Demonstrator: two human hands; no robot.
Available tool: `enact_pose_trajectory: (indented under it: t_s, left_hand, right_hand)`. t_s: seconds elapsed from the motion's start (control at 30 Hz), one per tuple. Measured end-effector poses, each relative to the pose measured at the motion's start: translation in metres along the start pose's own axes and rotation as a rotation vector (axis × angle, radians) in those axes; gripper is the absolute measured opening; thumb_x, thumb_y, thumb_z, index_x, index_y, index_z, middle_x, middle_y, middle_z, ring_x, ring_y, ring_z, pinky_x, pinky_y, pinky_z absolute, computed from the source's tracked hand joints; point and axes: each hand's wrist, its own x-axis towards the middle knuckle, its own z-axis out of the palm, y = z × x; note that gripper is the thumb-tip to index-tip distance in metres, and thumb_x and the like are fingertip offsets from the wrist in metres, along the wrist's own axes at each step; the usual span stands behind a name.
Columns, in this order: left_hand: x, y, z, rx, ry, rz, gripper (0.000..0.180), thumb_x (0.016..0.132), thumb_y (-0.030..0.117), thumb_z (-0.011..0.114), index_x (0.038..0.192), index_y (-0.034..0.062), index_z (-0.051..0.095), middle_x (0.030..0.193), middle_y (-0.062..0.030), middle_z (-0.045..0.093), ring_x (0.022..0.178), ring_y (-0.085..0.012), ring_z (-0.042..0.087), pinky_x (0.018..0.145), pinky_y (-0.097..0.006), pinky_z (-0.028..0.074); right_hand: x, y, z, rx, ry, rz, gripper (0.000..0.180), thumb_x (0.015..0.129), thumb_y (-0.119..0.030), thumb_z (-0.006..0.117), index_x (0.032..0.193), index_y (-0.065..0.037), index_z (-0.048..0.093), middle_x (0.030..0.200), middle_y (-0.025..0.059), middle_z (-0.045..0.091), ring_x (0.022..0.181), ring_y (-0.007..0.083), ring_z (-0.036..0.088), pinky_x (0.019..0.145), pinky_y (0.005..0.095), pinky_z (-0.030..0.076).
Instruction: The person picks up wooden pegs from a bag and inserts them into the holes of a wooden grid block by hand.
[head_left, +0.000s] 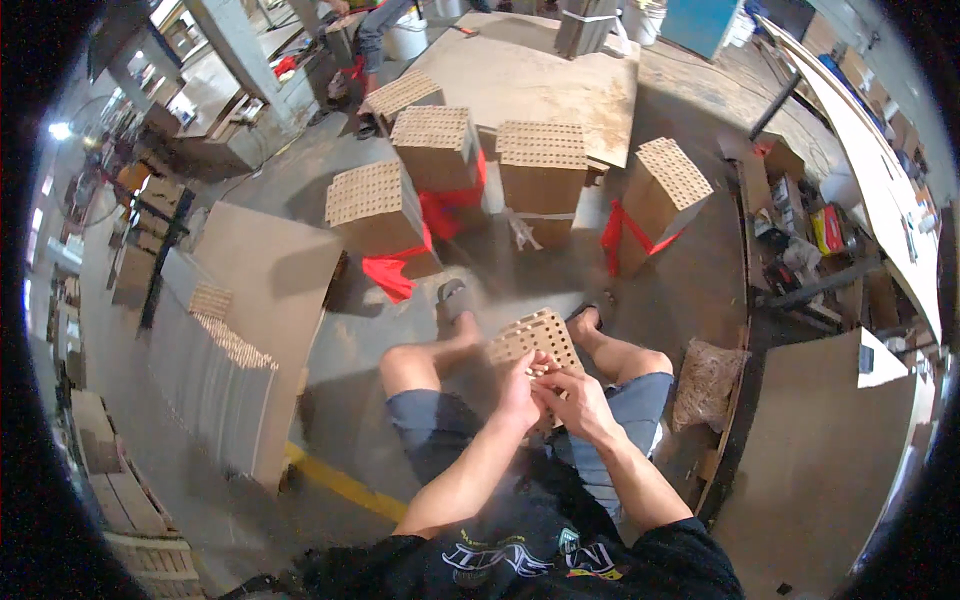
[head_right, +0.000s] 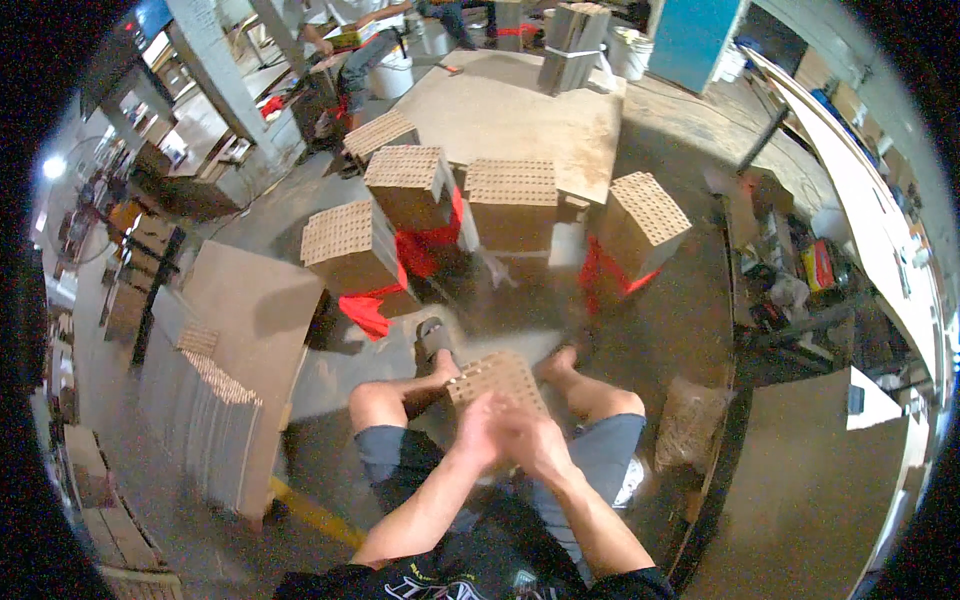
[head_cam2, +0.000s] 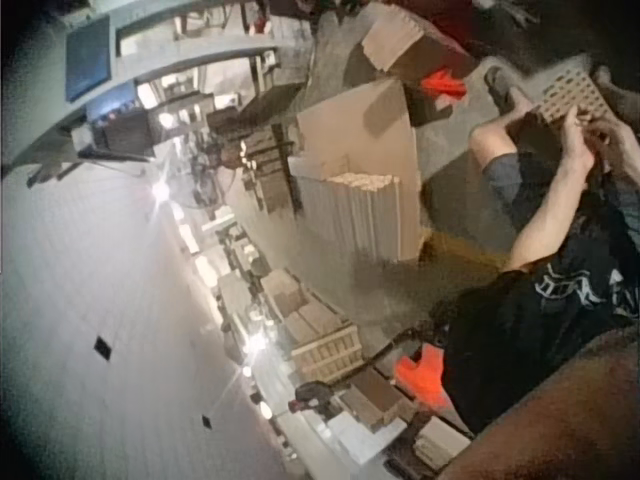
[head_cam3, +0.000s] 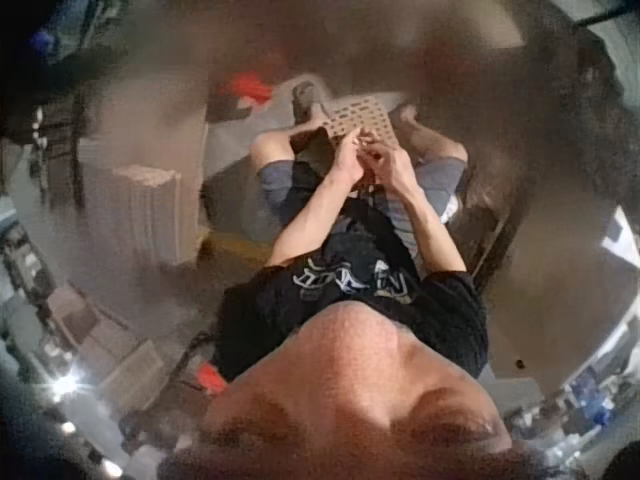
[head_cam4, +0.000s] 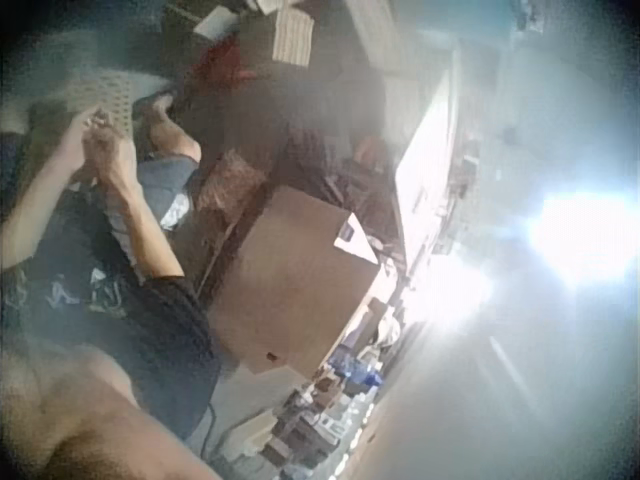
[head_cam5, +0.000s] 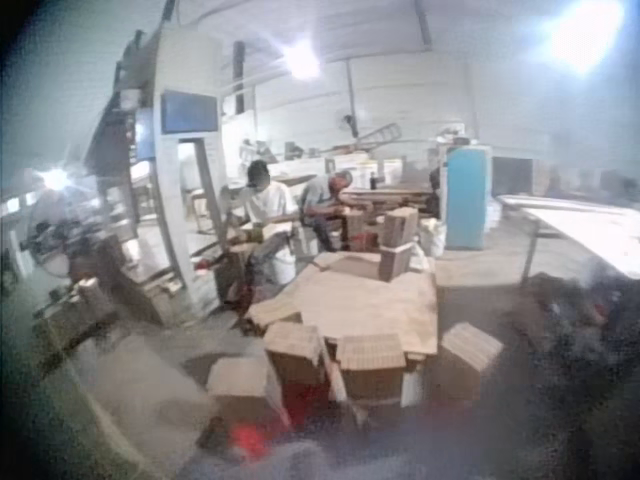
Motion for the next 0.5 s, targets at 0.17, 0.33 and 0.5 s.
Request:
enact_pose_trajectory:
  t_s: [0.17, 0.33, 0.5]
  left_hand:
    - [-0.005, 0.02, 0.015, -0.04, -0.019, 0.041, 0.021, 0.098, 0.026, 0.055, 0.094, 0.0052, 0.059, 0.095, -0.0115, 0.066, 0.087, -0.0236, 0.064, 0.081, -0.036, 0.054]
    - [-0.009, 0.025, 0.013, -0.098, 0.002, 0.06, 0.015, 0.093, 0.018, 0.056, 0.102, 0.0064, 0.06, 0.099, -0.0093, 0.068, 0.09, -0.0209, 0.066, 0.077, -0.035, 0.054]
    - [-0.01, 0.018, 0.003, 0.006, -0.055, 0.08, 0.02, 0.088, 0.002, 0.059, 0.106, 0.007, 0.065, 0.101, -0.0058, 0.069, 0.086, -0.0169, 0.065, 0.071, -0.029, 0.054]
  right_hand:
    - [0.013, -0.002, 0.006, -0.023, 0.148, -0.067, 0.012, 0.086, -0.008, 0.072, 0.096, -0.002, 0.071, 0.087, 0.012, 0.064, 0.079, 0.0242, 0.064, 0.071, 0.0331, 0.052]
    - [0.033, 0.003, -0.01, 0.159, 0.197, 0.074, 0.011, 0.091, -0.008, 0.066, 0.099, -0.003, 0.07, 0.09, 0.0136, 0.066, 0.082, 0.0268, 0.065, 0.075, 0.0344, 0.052]
    - [0.049, 0.026, -0.03, 0.074, 0.278, 0.043, 0.012, 0.086, -0.006, 0.069, 0.097, -0.001, 0.069, 0.089, 0.0131, 0.067, 0.078, 0.0217, 0.066, 0.072, 0.0305, 0.053]
